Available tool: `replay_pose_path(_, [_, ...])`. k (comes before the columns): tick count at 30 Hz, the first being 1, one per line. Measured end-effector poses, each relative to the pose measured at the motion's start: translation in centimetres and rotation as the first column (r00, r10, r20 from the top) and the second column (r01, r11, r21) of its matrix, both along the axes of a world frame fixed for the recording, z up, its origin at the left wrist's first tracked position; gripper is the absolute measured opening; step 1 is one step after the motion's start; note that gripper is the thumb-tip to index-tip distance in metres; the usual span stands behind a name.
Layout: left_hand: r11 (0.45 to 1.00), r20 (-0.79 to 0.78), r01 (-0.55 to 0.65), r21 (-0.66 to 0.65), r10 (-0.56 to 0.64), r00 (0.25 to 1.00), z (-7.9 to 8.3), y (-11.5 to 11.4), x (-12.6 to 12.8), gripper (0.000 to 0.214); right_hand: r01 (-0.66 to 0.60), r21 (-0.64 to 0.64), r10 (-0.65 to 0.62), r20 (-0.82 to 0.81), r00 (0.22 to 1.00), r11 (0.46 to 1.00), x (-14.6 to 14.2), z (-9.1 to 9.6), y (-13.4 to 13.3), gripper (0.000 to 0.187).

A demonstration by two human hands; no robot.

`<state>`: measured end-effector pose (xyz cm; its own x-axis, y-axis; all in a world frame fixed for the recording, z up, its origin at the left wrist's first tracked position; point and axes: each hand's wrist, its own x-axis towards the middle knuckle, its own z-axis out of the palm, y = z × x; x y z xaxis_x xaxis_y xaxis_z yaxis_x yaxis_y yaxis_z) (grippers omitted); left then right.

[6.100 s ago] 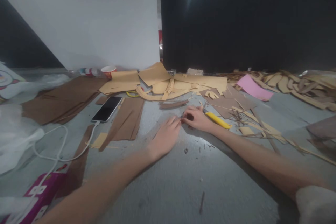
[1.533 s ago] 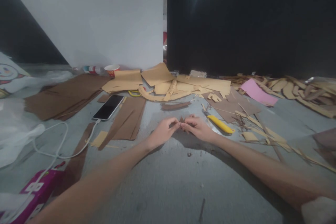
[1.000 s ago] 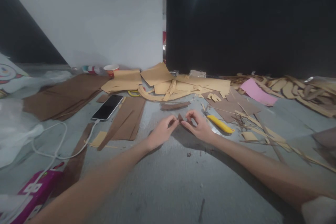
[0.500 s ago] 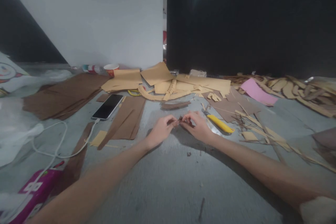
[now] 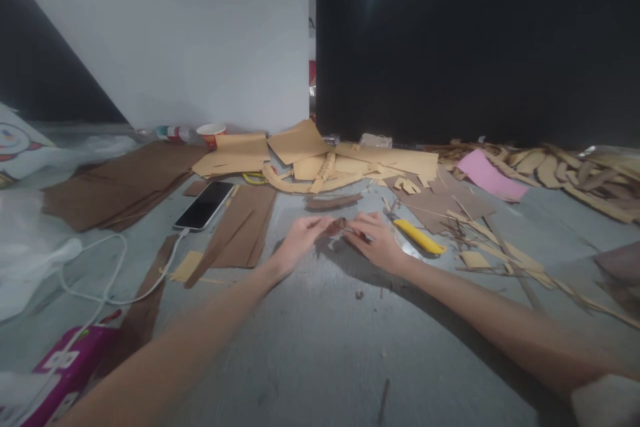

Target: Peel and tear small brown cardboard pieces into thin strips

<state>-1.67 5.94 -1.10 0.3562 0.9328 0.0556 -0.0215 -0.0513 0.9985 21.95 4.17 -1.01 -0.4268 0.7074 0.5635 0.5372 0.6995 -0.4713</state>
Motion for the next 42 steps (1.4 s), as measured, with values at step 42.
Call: replay_pose_path(42, [0.962, -0.311, 0.067, 0.266, 0.02, 0.95, 1.8, -2.2, 0.9, 0.039, 0.003, -0.178, -0.021, -0.102, 0.995, 0.984, -0.1, 1.9, -0.7, 0.054])
